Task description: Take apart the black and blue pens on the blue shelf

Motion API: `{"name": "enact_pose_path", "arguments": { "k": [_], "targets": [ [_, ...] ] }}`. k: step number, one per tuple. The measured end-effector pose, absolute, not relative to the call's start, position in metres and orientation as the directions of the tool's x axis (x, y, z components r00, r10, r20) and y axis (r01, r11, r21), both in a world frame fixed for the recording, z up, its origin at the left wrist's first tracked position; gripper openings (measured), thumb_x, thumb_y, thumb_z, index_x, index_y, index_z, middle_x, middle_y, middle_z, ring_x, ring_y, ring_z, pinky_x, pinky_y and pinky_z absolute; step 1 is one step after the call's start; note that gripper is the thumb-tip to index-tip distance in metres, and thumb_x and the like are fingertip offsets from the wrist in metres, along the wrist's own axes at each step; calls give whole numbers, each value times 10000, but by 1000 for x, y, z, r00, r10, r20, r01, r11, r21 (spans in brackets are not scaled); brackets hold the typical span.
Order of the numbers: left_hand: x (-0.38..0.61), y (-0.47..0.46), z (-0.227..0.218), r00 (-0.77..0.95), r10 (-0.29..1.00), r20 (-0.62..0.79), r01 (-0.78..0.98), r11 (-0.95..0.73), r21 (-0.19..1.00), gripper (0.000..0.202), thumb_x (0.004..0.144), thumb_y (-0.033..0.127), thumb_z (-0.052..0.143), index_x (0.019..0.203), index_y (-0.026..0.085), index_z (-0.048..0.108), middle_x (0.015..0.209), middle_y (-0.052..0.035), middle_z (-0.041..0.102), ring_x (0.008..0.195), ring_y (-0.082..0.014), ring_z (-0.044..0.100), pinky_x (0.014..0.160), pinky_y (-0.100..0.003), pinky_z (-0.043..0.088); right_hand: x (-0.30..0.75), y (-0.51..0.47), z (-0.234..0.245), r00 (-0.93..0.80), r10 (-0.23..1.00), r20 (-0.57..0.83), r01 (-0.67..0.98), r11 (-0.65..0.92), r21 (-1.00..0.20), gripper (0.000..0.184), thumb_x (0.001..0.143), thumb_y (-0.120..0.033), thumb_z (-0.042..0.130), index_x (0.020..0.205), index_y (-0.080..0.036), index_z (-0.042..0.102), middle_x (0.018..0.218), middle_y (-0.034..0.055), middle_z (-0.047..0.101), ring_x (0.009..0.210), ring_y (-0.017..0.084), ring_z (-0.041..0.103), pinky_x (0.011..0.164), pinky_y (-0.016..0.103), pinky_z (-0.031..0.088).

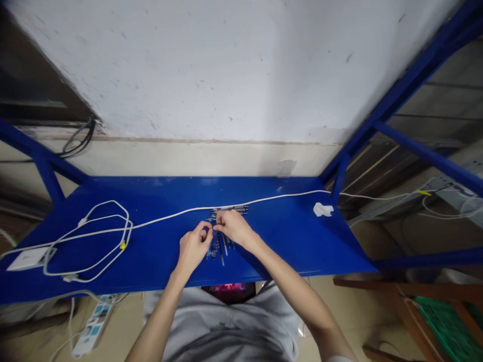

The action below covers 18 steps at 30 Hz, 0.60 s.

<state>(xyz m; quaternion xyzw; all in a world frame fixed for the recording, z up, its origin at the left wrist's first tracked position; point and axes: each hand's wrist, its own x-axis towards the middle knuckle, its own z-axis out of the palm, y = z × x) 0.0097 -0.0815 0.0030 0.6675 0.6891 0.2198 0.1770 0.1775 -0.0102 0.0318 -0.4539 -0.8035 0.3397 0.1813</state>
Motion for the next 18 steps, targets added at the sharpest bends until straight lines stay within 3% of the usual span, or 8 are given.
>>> {"name": "enact_pose_path", "arguments": {
  "k": [6, 8, 13, 18],
  "targets": [
    [10, -82, 4, -52, 997, 57, 830, 11, 558, 146, 1006, 292, 522, 1069, 267, 652, 588, 61, 639, 600, -148, 639, 607, -244, 258, 188, -15, 26, -516, 856, -35, 629, 351, -693, 106, 914, -302, 747, 923, -208, 698, 645, -51, 596, 591, 116, 517, 610, 239, 301],
    [9, -82, 4, -51, 997, 60, 825, 9, 565, 155, 1009, 291, 515, 1071, 266, 656, 589, 60, 637, 584, -144, 623, 607, -244, 262, 197, -13, 24, -458, 889, 14, 650, 345, -677, 57, 948, -262, 696, 936, -207, 698, 710, -33, 614, 640, 125, 529, 635, 242, 323],
    [8, -82, 5, -101, 992, 70, 779, 35, 626, 163, 1016, 280, 485, 1027, 247, 645, 565, 64, 592, 518, -124, 544, 587, -239, 263, 218, -8, 14, -358, 916, 179, 758, 398, -517, 71, 923, -185, 711, 973, -207, 665, 997, 41, 623, 963, 200, 565, 770, 273, 398],
    [6, -81, 1, -195, 963, 185, 709, 8, 705, 155, 1003, 269, 494, 939, 229, 630, 650, 45, 593, 587, -127, 551, 611, -232, 341, 224, -8, 9, -513, 820, 255, 743, 573, -347, 42, 955, -228, 683, 947, -197, 656, 1026, 71, 614, 961, 241, 531, 872, 360, 429]
  ]
}}
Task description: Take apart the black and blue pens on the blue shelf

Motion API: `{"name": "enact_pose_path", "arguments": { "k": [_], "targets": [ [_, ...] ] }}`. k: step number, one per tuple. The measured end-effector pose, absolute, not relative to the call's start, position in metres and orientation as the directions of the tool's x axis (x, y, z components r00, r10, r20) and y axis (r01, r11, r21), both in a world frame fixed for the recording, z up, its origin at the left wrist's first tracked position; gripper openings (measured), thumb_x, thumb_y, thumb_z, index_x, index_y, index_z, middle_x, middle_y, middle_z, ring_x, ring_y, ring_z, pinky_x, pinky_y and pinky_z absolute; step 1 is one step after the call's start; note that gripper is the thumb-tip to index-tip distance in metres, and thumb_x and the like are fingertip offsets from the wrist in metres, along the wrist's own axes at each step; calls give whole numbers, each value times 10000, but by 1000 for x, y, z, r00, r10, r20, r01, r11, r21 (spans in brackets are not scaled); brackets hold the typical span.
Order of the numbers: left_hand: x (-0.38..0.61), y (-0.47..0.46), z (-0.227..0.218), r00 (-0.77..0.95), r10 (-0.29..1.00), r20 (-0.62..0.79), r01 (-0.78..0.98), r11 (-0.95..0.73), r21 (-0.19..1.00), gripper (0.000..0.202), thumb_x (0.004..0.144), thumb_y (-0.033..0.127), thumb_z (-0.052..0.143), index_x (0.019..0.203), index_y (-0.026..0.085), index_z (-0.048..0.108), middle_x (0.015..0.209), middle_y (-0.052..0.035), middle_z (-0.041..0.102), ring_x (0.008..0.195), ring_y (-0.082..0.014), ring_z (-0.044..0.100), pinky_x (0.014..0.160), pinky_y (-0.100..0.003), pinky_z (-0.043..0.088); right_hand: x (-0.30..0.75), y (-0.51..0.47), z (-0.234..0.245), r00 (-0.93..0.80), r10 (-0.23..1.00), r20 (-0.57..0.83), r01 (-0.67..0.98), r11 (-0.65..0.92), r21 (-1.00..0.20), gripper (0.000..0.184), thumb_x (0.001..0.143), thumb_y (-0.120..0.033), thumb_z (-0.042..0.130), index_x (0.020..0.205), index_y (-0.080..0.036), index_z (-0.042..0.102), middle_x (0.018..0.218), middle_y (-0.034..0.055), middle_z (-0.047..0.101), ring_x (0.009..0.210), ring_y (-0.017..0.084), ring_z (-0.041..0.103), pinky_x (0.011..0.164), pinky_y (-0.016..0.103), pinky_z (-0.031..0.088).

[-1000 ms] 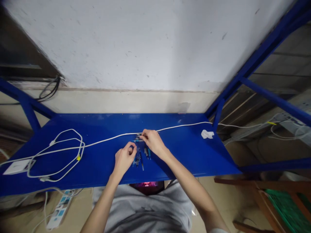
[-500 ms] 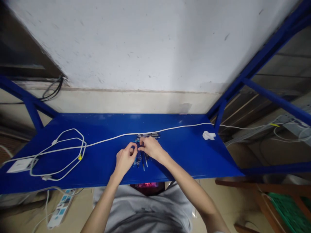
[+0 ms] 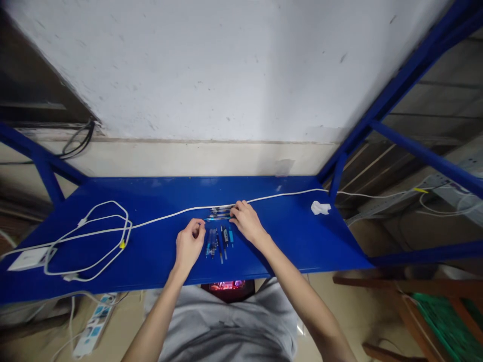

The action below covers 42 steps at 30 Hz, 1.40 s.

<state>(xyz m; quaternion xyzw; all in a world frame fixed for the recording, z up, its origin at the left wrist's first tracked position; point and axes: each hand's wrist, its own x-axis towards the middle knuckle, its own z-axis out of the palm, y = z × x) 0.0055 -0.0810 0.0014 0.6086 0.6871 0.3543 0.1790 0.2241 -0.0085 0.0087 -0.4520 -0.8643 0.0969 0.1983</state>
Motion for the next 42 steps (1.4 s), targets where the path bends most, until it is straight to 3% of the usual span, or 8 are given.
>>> {"name": "enact_pose_path", "arguments": {
  "k": [4, 8, 10, 14, 19, 30, 37, 42],
  "targets": [
    [4, -77, 7, -127, 896, 426, 729, -207, 653, 157, 1000, 234, 490, 954, 209, 638, 966, -54, 675, 933, -203, 637, 864, -310, 480, 220, -14, 14, -526, 791, 311, 738, 607, -294, 69, 983, -249, 637, 957, -187, 649, 1050, 103, 634, 985, 274, 525, 843, 384, 434],
    [6, -52, 21, 104, 819, 564, 837, -379, 396, 271, 1004, 226, 520, 1250, 214, 635, 1414, -130, 573, 1342, -305, 498, 1100, -456, 406, 213, -10, 23, -455, 791, 409, 650, 609, -454, 104, 1036, -253, 543, 1030, -202, 633, 1029, 88, 678, 971, 256, 563, 866, 376, 442],
    [6, -30, 26, 261, 772, 579, 829, -487, 275, 299, 1013, 230, 520, 1289, 218, 634, 1421, -124, 586, 1406, -314, 448, 1147, -485, 356, 208, -1, 26, -398, 809, 434, 589, 587, -555, 137, 1054, -268, 505, 1047, -209, 628, 962, 65, 689, 900, 235, 594, 840, 358, 447],
    [4, 11, 24, 383, 740, 553, 795, -569, 212, 271, 1042, 254, 478, 1192, 207, 699, 1047, -99, 733, 1145, -280, 596, 991, -446, 429, 202, 22, 22, -338, 825, 453, 454, 565, -689, 275, 1092, -342, 402, 1095, -213, 645, 949, 61, 708, 849, 209, 639, 803, 323, 471],
    [6, 26, 6, 437, 748, 500, 800, -577, 164, 328, 1063, 281, 428, 1207, 182, 705, 952, -98, 732, 908, -239, 631, 785, -372, 430, 204, 34, 1, -349, 745, 569, 450, 666, -595, 353, 1096, -325, 362, 1047, -191, 685, 963, 104, 700, 912, 232, 619, 842, 354, 482],
    [13, 16, -5, 371, 709, 599, 827, -546, 135, 310, 1061, 275, 453, 1144, 189, 739, 904, -75, 743, 842, -230, 627, 748, -370, 398, 201, 24, -10, -264, 661, 703, 442, 730, -521, 325, 1083, -285, 390, 1034, -217, 704, 852, 80, 650, 811, 231, 541, 758, 381, 462],
    [10, 18, -10, 348, 711, 612, 802, -563, 198, 310, 1065, 330, 465, 1201, 202, 713, 925, -66, 706, 923, -236, 604, 762, -359, 402, 196, 19, -8, -265, 712, 650, 436, 690, -578, 276, 1075, -369, 448, 1118, -228, 681, 968, 83, 681, 913, 241, 576, 847, 388, 474],
    [11, 14, -7, 337, 698, 632, 753, -603, 264, 302, 1071, 354, 460, 1203, 216, 693, 981, -53, 710, 933, -216, 609, 800, -351, 409, 201, 18, -6, -273, 735, 621, 500, 660, -561, 286, 1063, -394, 485, 996, -214, 696, 916, 72, 708, 878, 235, 581, 836, 375, 457]
  ]
}}
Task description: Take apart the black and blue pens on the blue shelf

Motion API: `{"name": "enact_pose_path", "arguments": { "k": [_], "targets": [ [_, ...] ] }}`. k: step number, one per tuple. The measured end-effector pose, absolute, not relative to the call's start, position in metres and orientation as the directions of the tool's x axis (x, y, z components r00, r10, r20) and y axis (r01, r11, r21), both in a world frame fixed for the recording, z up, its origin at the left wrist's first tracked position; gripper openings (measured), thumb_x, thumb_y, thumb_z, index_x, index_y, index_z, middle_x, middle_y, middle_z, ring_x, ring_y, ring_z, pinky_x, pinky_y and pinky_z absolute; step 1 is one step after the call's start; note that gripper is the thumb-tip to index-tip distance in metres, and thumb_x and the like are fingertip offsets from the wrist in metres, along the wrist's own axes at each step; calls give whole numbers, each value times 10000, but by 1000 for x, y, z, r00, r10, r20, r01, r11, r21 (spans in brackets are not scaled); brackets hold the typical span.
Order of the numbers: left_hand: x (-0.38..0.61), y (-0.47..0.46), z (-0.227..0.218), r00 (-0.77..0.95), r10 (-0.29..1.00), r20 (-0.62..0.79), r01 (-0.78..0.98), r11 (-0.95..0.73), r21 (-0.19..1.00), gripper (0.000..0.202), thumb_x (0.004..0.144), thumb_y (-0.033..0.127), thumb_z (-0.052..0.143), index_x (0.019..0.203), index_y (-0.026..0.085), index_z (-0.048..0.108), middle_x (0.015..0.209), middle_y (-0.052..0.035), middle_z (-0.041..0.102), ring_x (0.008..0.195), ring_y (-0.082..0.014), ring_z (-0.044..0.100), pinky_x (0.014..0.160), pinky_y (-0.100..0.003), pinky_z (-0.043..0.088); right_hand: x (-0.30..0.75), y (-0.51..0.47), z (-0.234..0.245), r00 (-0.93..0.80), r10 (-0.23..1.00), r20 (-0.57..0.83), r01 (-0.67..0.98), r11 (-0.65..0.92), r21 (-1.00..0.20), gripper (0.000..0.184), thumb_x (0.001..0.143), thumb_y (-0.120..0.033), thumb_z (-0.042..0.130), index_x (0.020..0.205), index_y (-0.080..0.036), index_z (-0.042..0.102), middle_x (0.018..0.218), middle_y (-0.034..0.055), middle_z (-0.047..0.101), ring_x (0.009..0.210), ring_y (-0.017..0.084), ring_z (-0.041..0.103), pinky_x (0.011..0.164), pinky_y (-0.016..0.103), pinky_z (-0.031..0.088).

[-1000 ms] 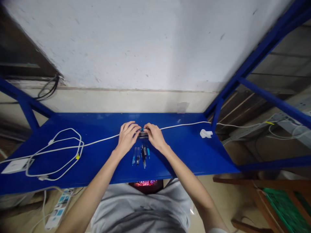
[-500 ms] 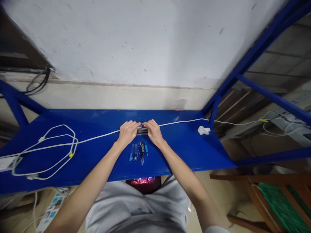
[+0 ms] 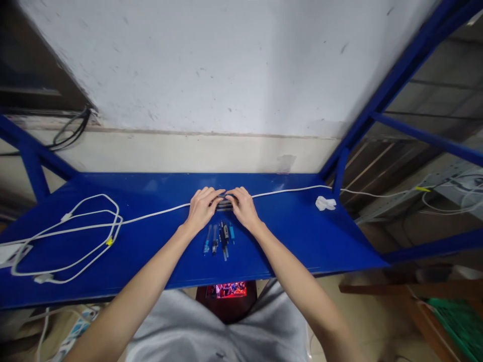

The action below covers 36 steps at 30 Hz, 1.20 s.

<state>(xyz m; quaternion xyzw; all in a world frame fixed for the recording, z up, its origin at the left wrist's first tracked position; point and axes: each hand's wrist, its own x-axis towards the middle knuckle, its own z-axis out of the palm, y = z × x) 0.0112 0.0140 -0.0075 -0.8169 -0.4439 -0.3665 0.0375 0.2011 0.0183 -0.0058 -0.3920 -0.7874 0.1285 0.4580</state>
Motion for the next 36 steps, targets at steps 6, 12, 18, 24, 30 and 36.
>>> {"name": "enact_pose_path", "arguments": {
  "k": [6, 12, 18, 24, 30, 36],
  "targets": [
    [12, 9, -2, 369, 707, 603, 765, -600, 235, 253, 1064, 286, 453, 1001, 211, 686, 923, -44, 728, 898, -223, 612, 782, -367, 384, 199, 15, -6, -237, 782, 577, 514, 605, -609, 274, 1047, -353, 515, 889, -211, 689, 870, 61, 719, 812, 216, 626, 787, 350, 452],
    [17, 6, -2, 325, 784, 529, 827, -507, 243, 254, 1021, 205, 452, 858, 221, 646, 821, -35, 710, 822, -221, 619, 739, -362, 368, 195, 11, -4, -224, 716, 661, 431, 681, -592, 205, 1035, -305, 512, 927, -221, 665, 875, 67, 672, 857, 235, 590, 815, 379, 471],
    [12, 6, -3, 280, 814, 510, 808, -486, 333, 311, 1035, 247, 424, 813, 221, 640, 792, -27, 691, 792, -202, 616, 706, -322, 382, 199, 9, 1, -281, 736, 615, 413, 672, -615, 166, 1015, -327, 576, 1118, -223, 653, 1008, 76, 680, 961, 243, 615, 896, 385, 478],
    [11, 8, -3, 338, 783, 522, 791, -537, 293, 299, 1052, 246, 402, 977, 214, 689, 951, -50, 740, 904, -213, 661, 773, -317, 415, 201, 11, 2, -288, 756, 588, 398, 653, -645, 251, 1063, -332, 468, 962, -210, 663, 910, 55, 678, 876, 213, 629, 840, 345, 484],
    [13, 4, -5, 267, 854, 447, 813, -449, 371, 266, 1067, 296, 405, 1002, 245, 658, 848, -15, 734, 805, -201, 688, 653, -289, 343, 198, 11, 1, -319, 752, 576, 490, 651, -579, 190, 1044, -360, 533, 1058, -230, 672, 1021, 75, 691, 968, 247, 579, 892, 396, 460],
    [12, 4, -5, 277, 832, 482, 829, -460, 317, 297, 1051, 263, 380, 946, 241, 657, 829, -33, 708, 790, -195, 662, 662, -288, 352, 201, 12, 1, -313, 728, 609, 482, 675, -558, 116, 1013, -206, 552, 1014, -227, 666, 1046, 66, 689, 993, 249, 572, 918, 406, 446]
  ]
}}
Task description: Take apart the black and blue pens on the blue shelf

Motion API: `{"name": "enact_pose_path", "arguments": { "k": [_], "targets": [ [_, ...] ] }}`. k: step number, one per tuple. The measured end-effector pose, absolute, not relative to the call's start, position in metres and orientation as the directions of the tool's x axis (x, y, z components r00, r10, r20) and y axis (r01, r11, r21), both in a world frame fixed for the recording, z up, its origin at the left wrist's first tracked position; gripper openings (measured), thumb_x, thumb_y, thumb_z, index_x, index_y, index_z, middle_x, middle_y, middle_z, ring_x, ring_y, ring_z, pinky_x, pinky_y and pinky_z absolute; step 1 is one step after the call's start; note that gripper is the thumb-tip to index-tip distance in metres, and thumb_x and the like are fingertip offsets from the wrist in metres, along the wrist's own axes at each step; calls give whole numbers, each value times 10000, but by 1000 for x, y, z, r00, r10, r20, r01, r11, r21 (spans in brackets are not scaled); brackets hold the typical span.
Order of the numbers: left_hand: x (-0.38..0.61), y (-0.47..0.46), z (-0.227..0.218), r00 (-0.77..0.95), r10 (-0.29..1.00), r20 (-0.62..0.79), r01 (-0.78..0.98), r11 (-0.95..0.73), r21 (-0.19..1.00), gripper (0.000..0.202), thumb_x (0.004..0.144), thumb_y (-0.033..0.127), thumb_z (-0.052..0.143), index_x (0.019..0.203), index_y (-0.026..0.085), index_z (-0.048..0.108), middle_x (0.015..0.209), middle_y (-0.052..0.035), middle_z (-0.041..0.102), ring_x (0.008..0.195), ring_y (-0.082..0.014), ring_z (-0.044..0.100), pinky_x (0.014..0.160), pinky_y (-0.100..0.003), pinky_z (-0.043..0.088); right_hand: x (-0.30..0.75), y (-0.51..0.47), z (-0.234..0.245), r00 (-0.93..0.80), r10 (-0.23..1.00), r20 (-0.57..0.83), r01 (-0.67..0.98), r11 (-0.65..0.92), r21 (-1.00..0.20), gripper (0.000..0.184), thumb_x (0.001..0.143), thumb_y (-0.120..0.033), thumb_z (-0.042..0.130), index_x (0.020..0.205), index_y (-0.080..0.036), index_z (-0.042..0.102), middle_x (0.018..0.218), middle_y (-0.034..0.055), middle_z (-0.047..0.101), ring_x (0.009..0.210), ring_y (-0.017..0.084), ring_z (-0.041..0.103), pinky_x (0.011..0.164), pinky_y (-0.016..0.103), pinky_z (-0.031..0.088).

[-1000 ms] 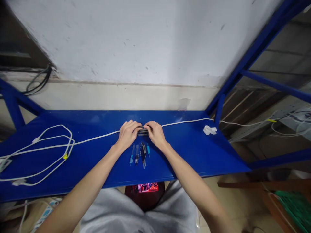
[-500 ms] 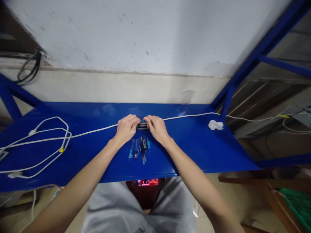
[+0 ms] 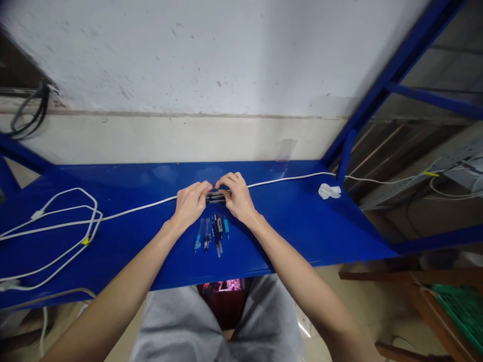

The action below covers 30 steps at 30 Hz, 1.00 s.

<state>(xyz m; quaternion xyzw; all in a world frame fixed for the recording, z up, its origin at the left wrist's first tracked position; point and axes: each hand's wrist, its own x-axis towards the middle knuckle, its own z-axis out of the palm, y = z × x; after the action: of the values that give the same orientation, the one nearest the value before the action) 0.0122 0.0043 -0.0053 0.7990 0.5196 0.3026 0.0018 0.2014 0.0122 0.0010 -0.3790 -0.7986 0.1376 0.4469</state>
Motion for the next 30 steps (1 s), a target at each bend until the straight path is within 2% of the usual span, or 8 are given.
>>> {"name": "enact_pose_path", "arguments": {
  "k": [2, 5, 7, 9, 12, 18, 26, 30],
  "targets": [
    [11, 5, -5, 253, 838, 483, 849, -432, 303, 298, 1031, 237, 385, 906, 230, 655, 808, -41, 706, 776, -200, 659, 651, -291, 345, 201, 12, 1, -359, 729, 583, 477, 680, -557, 104, 1014, -249, 573, 1073, -232, 656, 1104, 70, 686, 1032, 251, 577, 919, 397, 449],
    [10, 5, -6, 255, 863, 436, 871, -401, 284, 279, 1015, 237, 413, 856, 227, 641, 785, -40, 723, 728, -205, 664, 622, -299, 312, 202, 13, 0, -433, 758, 488, 499, 653, -570, 190, 1057, -299, 505, 994, -228, 670, 951, 53, 707, 899, 224, 596, 827, 355, 450],
    [10, 6, -7, 271, 879, 393, 886, -387, 256, 275, 1012, 250, 428, 830, 229, 633, 748, -37, 725, 672, -209, 658, 603, -307, 276, 204, 14, -2, -448, 751, 484, 489, 660, -571, 215, 1059, -254, 485, 946, -219, 666, 883, 49, 694, 858, 218, 587, 801, 345, 449],
    [10, 7, -8, 266, 890, 370, 904, -364, 224, 282, 1015, 273, 434, 819, 229, 633, 700, -40, 711, 628, -216, 647, 594, -314, 248, 205, 15, -2, -447, 724, 526, 470, 690, -550, 165, 1019, -162, 505, 979, -215, 655, 948, 60, 684, 927, 230, 579, 836, 354, 454],
    [8, 9, -7, 240, 897, 371, 917, -335, 218, 322, 1029, 311, 422, 806, 227, 638, 657, -42, 684, 613, -222, 639, 591, -314, 245, 208, 17, -2, -439, 705, 558, 481, 708, -517, 226, 944, -51, 495, 994, -219, 637, 1004, 66, 658, 982, 243, 558, 867, 374, 448],
    [5, 9, -5, 273, 879, 390, 865, -402, 300, 371, 1001, 528, 533, 826, 238, 685, 731, -19, 705, 717, -199, 658, 616, -283, 336, 212, 20, -5, -461, 695, 552, 546, 712, -441, 186, 956, -63, 513, 954, -221, 611, 949, 58, 674, 925, 247, 554, 821, 372, 418],
    [2, 13, -8, 410, 746, 526, 815, -558, 157, 316, 1065, 318, 429, 1052, 219, 729, 937, -59, 725, 903, -229, 632, 764, -363, 412, 211, 18, -3, -557, 658, 508, 542, 751, -379, 400, 985, -18, 367, 1251, -200, 604, 1104, 109, 624, 1014, 252, 552, 889, 384, 460],
    [3, 12, -7, 417, 751, 512, 821, -553, 141, 305, 1060, 298, 434, 1023, 222, 728, 928, -63, 711, 923, -241, 609, 774, -374, 416, 209, 20, -8, -531, 669, 520, 557, 738, -380, 225, 1050, -199, 475, 1167, -211, 666, 1021, 91, 630, 945, 244, 563, 858, 384, 456]
  ]
}}
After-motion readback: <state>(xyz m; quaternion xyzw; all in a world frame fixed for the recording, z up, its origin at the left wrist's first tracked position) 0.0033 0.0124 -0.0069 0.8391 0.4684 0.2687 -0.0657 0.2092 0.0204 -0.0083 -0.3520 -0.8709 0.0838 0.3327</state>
